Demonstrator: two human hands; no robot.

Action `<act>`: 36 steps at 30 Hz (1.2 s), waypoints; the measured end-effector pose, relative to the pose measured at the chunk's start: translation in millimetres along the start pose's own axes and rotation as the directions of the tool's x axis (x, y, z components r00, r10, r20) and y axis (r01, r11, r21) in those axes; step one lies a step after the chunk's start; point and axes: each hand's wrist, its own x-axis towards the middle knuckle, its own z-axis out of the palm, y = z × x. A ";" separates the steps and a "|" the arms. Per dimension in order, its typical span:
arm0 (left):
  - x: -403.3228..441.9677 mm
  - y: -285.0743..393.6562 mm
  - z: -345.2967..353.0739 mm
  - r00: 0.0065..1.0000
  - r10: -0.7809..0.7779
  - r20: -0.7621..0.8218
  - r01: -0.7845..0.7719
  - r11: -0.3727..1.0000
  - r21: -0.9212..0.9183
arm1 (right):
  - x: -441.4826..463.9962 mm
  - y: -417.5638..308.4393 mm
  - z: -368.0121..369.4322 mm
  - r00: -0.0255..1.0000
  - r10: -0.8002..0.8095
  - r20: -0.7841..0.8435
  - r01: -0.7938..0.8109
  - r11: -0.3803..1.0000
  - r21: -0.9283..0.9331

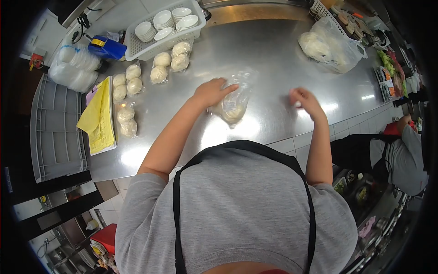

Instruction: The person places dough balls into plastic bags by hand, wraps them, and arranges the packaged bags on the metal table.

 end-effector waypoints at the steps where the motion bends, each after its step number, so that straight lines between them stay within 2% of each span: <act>1: -4.2 -4.5 -10.3 0.948 -0.177 0.264 0.239 0.946 -0.221 | -8.0 0.5 6.1 0.961 0.079 0.265 -0.094 0.995 0.043; 2: -10.5 -10.7 -17.4 0.799 -0.265 0.540 0.501 0.790 -0.353 | -16.1 0.7 15.3 0.845 0.139 0.517 -0.197 0.979 0.059; 3: -17.3 -21.6 -15.4 0.807 -0.236 0.541 0.510 0.740 -0.438 | -23.7 -1.7 31.2 0.818 0.047 0.573 -0.147 0.981 0.129; 4: -22.1 -29.1 -9.4 0.807 -0.240 0.540 0.513 0.738 -0.438 | -27.4 -5.9 51.1 0.784 -0.047 0.620 -0.101 0.974 0.203; 6: -35.0 -40.5 6.1 0.912 -0.075 0.403 0.317 0.753 -0.577 | -21.5 -10.8 91.0 0.829 -0.155 0.537 -0.042 0.941 0.337; 7: -41.0 -43.4 12.0 0.911 -0.079 0.404 0.320 0.752 -0.576 | -15.4 -13.6 106.5 0.827 -0.156 0.541 -0.044 0.940 0.338; 9: -49.9 -44.7 15.8 0.984 -0.020 0.177 0.146 0.665 -0.732 | -0.9 -24.9 127.6 0.865 -0.270 0.423 0.085 0.910 0.406; 10: -51.7 -41.9 16.1 0.985 -0.022 0.173 0.144 0.666 -0.732 | 2.4 -31.7 132.4 0.863 -0.274 0.425 0.089 0.910 0.405; 12: -50.1 -32.9 15.7 0.986 -0.060 0.157 0.168 0.418 -0.893 | 9.7 -45.7 135.7 0.853 -0.243 0.462 0.074 0.933 0.353; 13: -49.1 -31.3 12.9 0.987 -0.063 0.150 0.162 0.416 -0.895 | 16.7 -48.8 134.1 0.850 -0.246 0.466 0.079 0.934 0.349; 15: -41.0 -29.7 6.1 0.982 -0.091 0.163 0.186 0.462 -0.867 | 26.5 -59.2 127.2 0.800 -0.437 0.411 0.278 0.877 0.392; 16: -35.0 -29.8 3.8 0.983 -0.088 0.161 0.183 0.460 -0.869 | 26.3 -66.3 123.1 0.801 -0.437 0.410 0.279 0.878 0.389; 17: -28.3 -30.4 1.7 0.997 -0.061 -0.053 -0.007 0.588 -0.809 | 25.4 -73.8 117.6 0.785 -0.595 0.174 0.528 0.789 0.313; 18: -22.7 -28.6 -2.6 0.966 -0.002 -0.259 -0.184 0.697 -0.693 | 22.7 -81.6 113.0 0.679 -0.733 -0.053 0.729 0.663 0.171; 19: -18.5 -23.2 -8.1 0.891 0.084 -0.445 -0.291 0.860 -0.419 | 21.7 -82.4 111.1 0.679 -0.732 -0.055 0.729 0.663 0.169; 20: -17.4 -21.5 -6.4 0.891 0.086 -0.445 -0.292 0.860 -0.419 | 20.3 -82.8 109.7 0.621 -0.779 -0.088 0.780 0.625 -0.031; 21: -16.0 -21.0 -4.0 0.810 0.209 -0.549 -0.316 0.943 -0.107 | 19.4 -82.9 108.6 0.554 -0.825 -0.107 0.793 0.563 -0.232; 22: -14.5 -21.8 -1.1 0.716 0.355 -0.600 -0.284 0.935 0.215 | 22.1 -72.3 111.5 0.553 -0.826 -0.109 0.794 0.562 -0.234; 23: -15.5 -31.4 11.5 0.716 0.355 -0.602 -0.284 0.935 0.214 | 27.3 -50.4 118.9 0.561 -0.827 0.024 0.788 0.525 -0.323; 24: -18.4 -48.2 31.5 0.784 0.419 -0.458 -0.304 0.902 0.306 | 29.6 -34.3 125.5 0.569 -0.807 0.156 0.783 0.474 -0.403; 25: -22.1 -51.5 35.3 0.834 0.462 -0.301 -0.334 0.857 0.391 | 25.7 -25.2 130.4 0.567 -0.809 0.158 0.784 0.471 -0.404; 26: -26.1 -55.0 39.4 0.834 0.461 -0.302 -0.333 0.858 0.391 | 17.8 -14.0 135.2 0.597 -0.777 0.200 0.776 0.495 -0.390; 28: -43.6 -45.3 34.4 0.895 0.356 -0.269 -0.300 0.927 0.227 | 0.3 -9.3 136.8 0.628 -0.737 0.249 0.765 0.526 -0.372; 31: -60.1 -45.3 33.7 0.906 0.316 -0.283 -0.277 0.946 0.167 | -14.0 -13.3 134.4 0.607 -0.774 0.180 0.756 0.493 -0.430; 33: -64.0 -53.2 37.2 0.928 0.266 -0.263 -0.247 0.964 0.102 | -11.9 -6.7 132.7 0.674 -0.719 0.168 0.716 0.580 -0.390; 34: -64.7 -56.8 37.9 0.945 0.219 -0.242 -0.216 0.976 0.042 | -8.0 -5.0 134.7 0.671 -0.721 0.172 0.719 0.577 -0.388; 35: -63.5 -59.3 39.4 0.945 0.216 -0.245 -0.212 0.976 0.042 | -2.5 -3.3 137.2 0.682 -0.724 0.100 0.710 0.623 -0.330; 36: -61.0 -57.2 38.7 0.956 0.130 -0.263 -0.148 0.988 -0.048 | 0.3 -6.7 137.5 0.694 -0.719 0.028 0.698 0.664 -0.269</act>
